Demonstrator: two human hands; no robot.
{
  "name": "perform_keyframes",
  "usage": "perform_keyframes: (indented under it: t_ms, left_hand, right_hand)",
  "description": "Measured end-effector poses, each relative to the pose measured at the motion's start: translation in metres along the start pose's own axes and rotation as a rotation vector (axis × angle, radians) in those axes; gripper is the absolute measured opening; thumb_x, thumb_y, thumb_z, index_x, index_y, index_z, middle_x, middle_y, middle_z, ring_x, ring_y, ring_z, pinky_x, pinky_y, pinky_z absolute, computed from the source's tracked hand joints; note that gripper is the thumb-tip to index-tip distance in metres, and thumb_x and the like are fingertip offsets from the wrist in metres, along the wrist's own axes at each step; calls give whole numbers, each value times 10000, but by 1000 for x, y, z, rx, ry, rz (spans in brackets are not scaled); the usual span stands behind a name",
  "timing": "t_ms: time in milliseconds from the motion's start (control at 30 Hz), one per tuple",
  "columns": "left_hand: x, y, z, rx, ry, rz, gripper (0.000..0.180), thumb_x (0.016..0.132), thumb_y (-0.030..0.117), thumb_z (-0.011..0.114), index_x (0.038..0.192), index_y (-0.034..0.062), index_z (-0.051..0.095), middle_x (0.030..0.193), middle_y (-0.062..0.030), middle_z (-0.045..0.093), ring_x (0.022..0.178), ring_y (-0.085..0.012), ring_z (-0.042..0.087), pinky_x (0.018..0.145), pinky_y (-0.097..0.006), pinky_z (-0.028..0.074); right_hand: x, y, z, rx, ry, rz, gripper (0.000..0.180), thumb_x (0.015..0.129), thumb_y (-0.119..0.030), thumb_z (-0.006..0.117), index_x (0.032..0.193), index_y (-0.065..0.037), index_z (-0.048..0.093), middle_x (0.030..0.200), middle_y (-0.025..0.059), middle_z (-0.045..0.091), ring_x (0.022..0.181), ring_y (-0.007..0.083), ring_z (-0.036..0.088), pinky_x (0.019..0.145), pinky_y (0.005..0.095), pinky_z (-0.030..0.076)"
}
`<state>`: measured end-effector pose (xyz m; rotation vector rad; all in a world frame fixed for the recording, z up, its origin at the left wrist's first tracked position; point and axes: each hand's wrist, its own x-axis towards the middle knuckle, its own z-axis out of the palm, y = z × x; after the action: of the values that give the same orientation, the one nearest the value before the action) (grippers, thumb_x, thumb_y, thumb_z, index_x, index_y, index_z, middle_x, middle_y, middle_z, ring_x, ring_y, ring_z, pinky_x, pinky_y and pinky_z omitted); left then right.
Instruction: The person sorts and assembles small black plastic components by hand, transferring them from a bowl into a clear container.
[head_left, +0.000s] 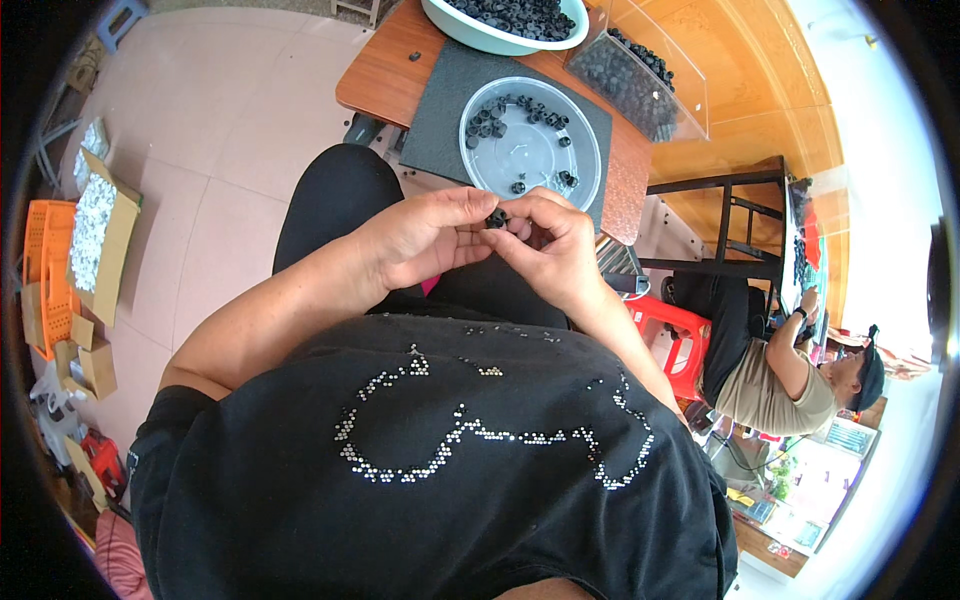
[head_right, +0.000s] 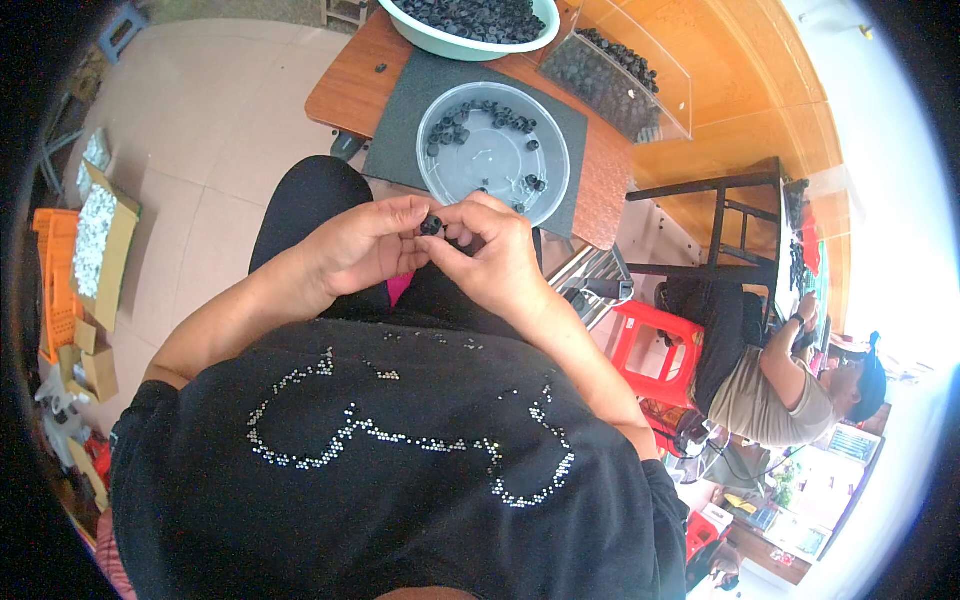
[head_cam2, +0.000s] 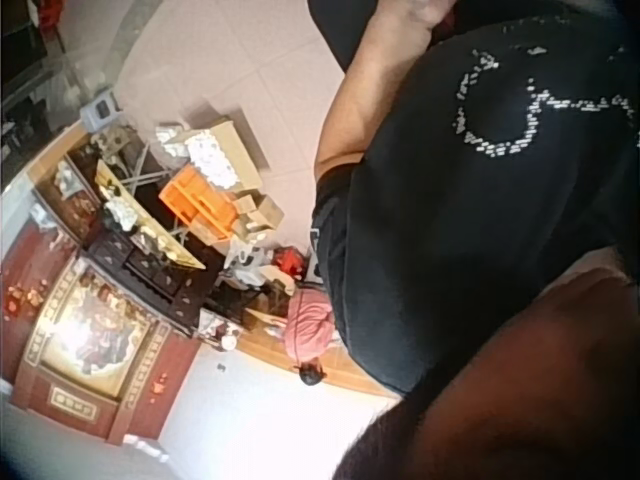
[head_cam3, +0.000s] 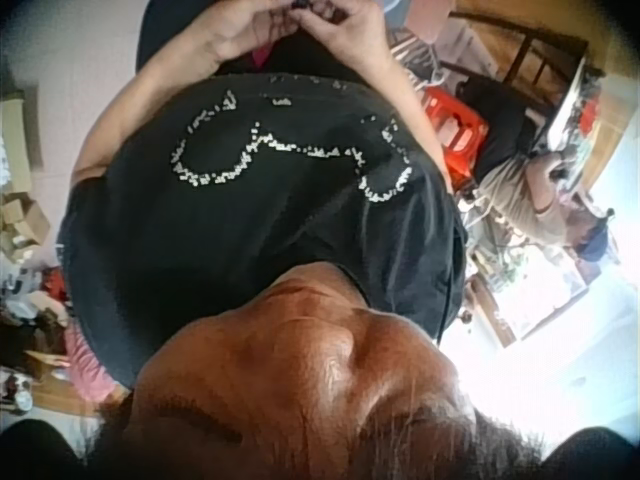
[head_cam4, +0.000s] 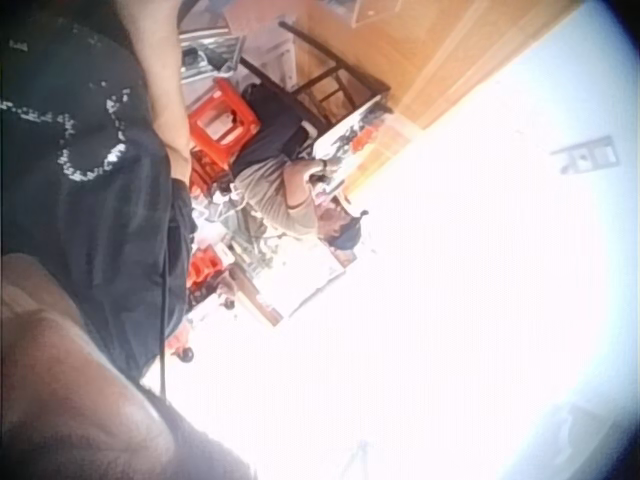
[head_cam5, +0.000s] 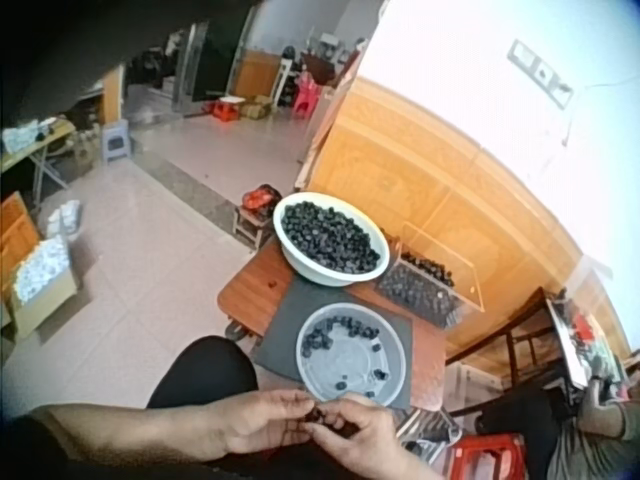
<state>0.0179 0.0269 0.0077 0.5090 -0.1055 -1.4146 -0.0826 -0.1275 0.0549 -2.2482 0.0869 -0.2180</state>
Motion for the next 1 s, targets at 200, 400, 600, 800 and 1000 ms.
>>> perform_keyframes:
  t_ms: [200,400,600,800,1000]
  left_hand:
    - [1,1,-5,-15,-19,7,260,909,233,596,1125,91,562,1011,3,611,925,-95,583,857,-269,470]
    - [1,-2,-6,-2,-10,-5,308,896,210,611,1171,88,544,1034,-3,610,926,-97,583,851,-276,461]
    - [-2,-2,-1,-30,-50,-33,271,898,129,594,1159,82,542,1018,-18,619,893,-98,584,828,-271,456]
    - [-3,-7,5,-29,-20,-17,306,928,156,551,1217,63,519,1049,-15,594,941,-89,558,869,-262,435]
    - [-3,-12,2,-96,-28,-22,310,937,172,542,1226,64,517,1084,-11,567,967,-90,541,901,-278,429]
  right_hand:
    - [0,1,2,159,32,45,187,707,-59,756,867,-16,670,700,18,546,596,79,489,535,230,410]
    - [0,-4,-1,143,8,5,180,702,-40,752,858,-16,667,678,20,533,567,90,476,510,243,396]
    - [-1,-6,-7,88,-103,13,157,715,32,728,853,9,657,740,15,533,592,52,468,527,202,374]
    - [0,-8,-2,38,-27,-33,131,694,14,731,785,-13,641,660,5,509,572,73,453,505,222,357]
    - [3,-4,3,-28,22,-110,157,656,-2,726,701,-31,578,602,13,475,548,115,442,485,256,347]
